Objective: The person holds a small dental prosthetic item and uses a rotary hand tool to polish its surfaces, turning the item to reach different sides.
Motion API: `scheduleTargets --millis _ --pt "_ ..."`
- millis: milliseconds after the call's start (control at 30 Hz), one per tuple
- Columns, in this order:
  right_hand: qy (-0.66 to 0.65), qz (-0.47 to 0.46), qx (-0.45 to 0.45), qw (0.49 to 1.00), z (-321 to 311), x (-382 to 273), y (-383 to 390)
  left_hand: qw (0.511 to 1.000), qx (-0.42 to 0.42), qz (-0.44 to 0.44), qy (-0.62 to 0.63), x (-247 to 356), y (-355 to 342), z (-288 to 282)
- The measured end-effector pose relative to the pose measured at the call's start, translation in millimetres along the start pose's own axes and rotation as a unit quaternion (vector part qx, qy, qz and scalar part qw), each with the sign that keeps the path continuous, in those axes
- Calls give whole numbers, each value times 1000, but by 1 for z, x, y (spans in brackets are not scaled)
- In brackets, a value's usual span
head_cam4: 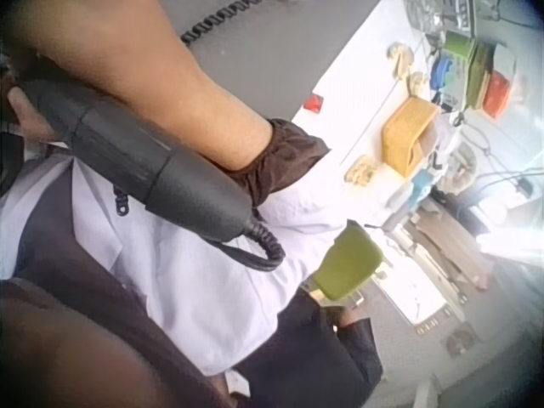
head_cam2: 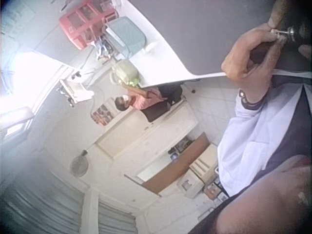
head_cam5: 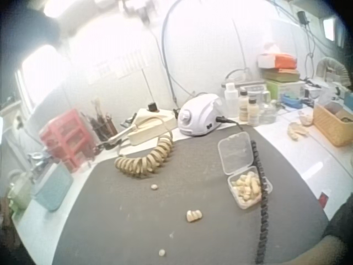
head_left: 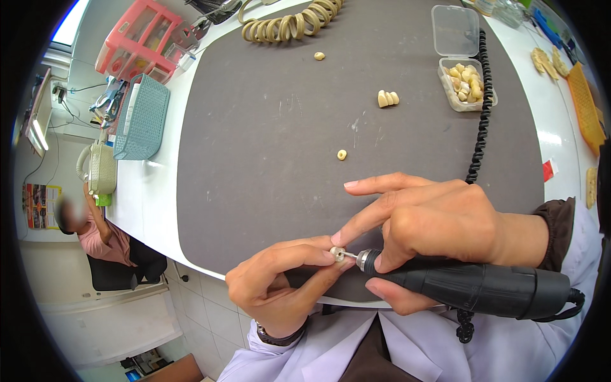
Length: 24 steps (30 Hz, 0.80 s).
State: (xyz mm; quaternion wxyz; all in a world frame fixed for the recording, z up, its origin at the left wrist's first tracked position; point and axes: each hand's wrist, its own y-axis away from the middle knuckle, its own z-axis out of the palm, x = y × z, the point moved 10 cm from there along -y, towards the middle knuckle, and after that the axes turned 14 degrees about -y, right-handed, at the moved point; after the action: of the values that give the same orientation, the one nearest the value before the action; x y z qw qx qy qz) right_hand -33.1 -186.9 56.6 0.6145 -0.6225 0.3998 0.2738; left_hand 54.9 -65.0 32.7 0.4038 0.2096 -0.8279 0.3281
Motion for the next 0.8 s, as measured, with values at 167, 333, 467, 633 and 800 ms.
scheduleTargets --millis 167,333,467,633,800 --pt "1 2 6 1000 -1 0 1 1000 -2 -6 -2 1 -2 0" --pt "4 -8 8 1000 -1 0 1 1000 5 1 6 0 0 -1" --pt "-7 -1 7 1000 -2 1 1 1000 3 6 8 1 -1 0" --pt "-3 -4 1 1000 -2 0 1 1000 -3 8 0 3 -2 1" --pt "-5 -9 12 1000 -1 1 1 1000 3 3 -2 1 -2 1"
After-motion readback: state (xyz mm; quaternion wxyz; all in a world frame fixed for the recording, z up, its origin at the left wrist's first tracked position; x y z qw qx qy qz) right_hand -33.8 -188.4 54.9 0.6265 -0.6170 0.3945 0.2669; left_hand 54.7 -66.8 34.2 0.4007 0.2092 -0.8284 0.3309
